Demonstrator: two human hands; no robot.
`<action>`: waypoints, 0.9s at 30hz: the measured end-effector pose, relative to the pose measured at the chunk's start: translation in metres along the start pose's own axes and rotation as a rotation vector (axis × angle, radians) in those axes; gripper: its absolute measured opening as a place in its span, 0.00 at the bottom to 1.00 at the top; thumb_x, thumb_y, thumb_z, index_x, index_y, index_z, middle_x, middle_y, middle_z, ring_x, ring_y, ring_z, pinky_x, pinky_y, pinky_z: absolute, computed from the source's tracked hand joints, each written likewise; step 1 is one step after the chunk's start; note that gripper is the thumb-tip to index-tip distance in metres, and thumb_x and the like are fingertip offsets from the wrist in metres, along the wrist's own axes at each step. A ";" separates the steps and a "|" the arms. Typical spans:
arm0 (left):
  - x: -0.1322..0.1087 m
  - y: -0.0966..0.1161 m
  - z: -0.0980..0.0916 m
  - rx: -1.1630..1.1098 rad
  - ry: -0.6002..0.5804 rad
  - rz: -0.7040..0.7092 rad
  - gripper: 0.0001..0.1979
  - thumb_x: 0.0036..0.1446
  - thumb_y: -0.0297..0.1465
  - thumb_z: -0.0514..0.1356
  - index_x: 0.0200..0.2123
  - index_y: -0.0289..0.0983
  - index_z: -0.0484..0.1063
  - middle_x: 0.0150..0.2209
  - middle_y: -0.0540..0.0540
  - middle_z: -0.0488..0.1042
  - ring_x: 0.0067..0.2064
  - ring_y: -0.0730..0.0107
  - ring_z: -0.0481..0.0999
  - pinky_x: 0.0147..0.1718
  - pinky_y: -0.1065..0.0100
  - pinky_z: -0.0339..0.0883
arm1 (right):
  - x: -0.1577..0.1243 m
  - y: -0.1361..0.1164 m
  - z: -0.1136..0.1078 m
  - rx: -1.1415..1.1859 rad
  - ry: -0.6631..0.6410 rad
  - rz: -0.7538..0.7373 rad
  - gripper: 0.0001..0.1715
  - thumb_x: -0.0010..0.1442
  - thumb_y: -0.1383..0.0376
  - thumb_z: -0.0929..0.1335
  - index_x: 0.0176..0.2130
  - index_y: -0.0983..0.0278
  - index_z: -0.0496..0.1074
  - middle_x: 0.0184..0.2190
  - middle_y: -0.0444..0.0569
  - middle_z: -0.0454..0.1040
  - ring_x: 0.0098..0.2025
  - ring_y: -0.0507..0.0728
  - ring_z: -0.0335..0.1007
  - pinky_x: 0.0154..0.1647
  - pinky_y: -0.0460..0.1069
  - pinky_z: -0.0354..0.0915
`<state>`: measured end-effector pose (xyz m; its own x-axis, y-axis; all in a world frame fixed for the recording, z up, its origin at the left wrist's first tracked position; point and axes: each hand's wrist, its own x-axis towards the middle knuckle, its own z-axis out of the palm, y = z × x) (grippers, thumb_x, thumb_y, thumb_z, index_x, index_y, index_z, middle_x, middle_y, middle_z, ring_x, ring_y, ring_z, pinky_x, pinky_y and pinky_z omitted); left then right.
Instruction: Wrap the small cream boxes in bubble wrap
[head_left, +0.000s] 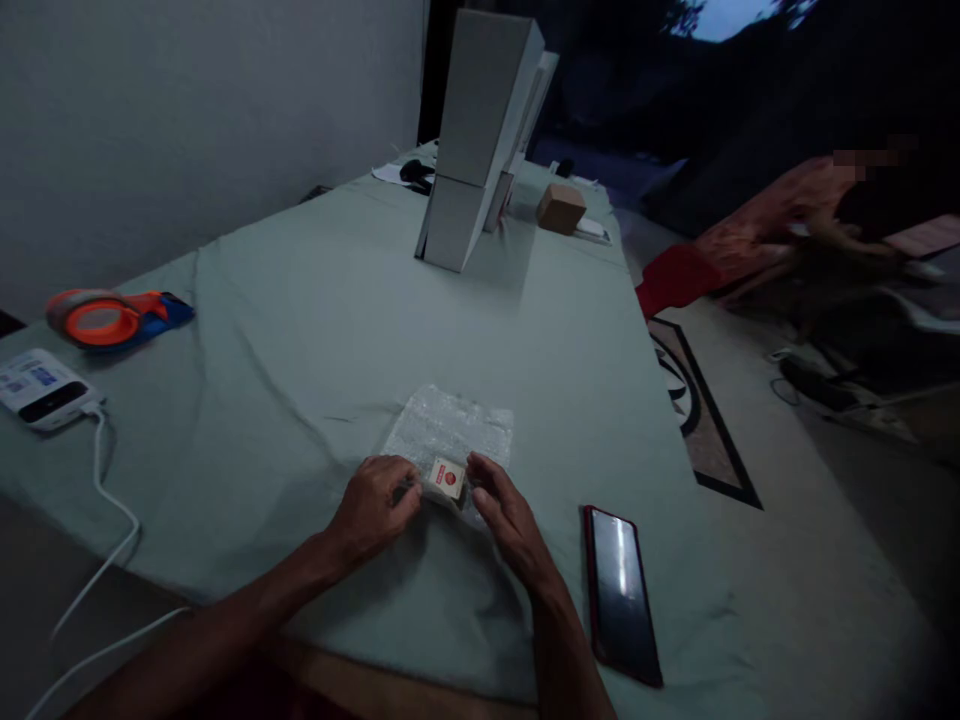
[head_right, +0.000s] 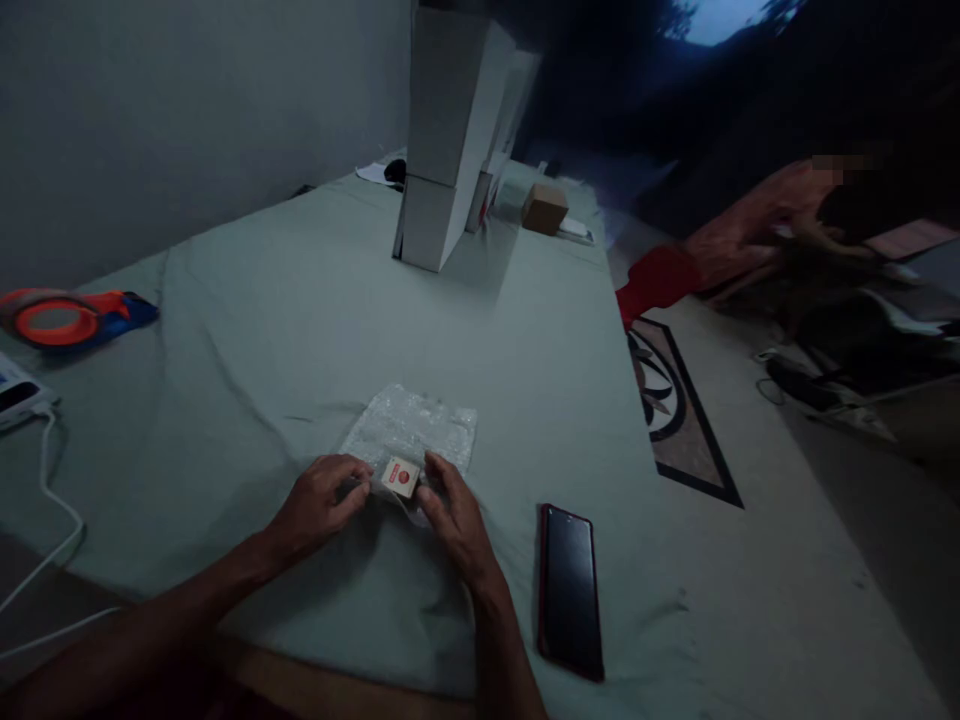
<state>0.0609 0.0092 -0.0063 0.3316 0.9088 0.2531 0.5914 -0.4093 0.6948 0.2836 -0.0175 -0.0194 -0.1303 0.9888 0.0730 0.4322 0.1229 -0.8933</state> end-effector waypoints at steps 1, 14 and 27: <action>0.006 0.000 0.002 -0.013 0.001 -0.047 0.05 0.57 0.29 0.55 0.32 0.38 0.71 0.34 0.46 0.78 0.38 0.64 0.76 0.42 0.62 0.66 | -0.001 -0.003 -0.006 0.050 -0.030 0.007 0.30 0.63 0.52 0.63 0.60 0.60 0.62 0.59 0.56 0.68 0.58 0.62 0.67 0.57 0.59 0.64; 0.023 -0.010 0.012 0.012 0.001 0.041 0.07 0.51 0.33 0.63 0.34 0.39 0.71 0.48 0.42 0.76 0.53 0.56 0.72 0.53 0.56 0.62 | 0.010 0.005 0.024 0.158 0.279 0.137 0.13 0.57 0.57 0.68 0.28 0.63 0.73 0.41 0.53 0.77 0.42 0.59 0.73 0.45 0.52 0.68; 0.033 -0.002 0.028 -0.347 -0.044 -0.189 0.03 0.52 0.29 0.58 0.27 0.37 0.70 0.33 0.50 0.77 0.36 0.70 0.75 0.38 0.71 0.66 | 0.012 0.003 0.027 0.300 0.263 0.136 0.15 0.58 0.54 0.68 0.30 0.63 0.69 0.39 0.51 0.75 0.40 0.57 0.72 0.40 0.49 0.68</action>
<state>0.0911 0.0376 -0.0182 0.2758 0.9583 0.0749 0.3644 -0.1763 0.9144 0.2591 -0.0077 -0.0329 0.1588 0.9871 0.0218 0.1460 -0.0017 -0.9893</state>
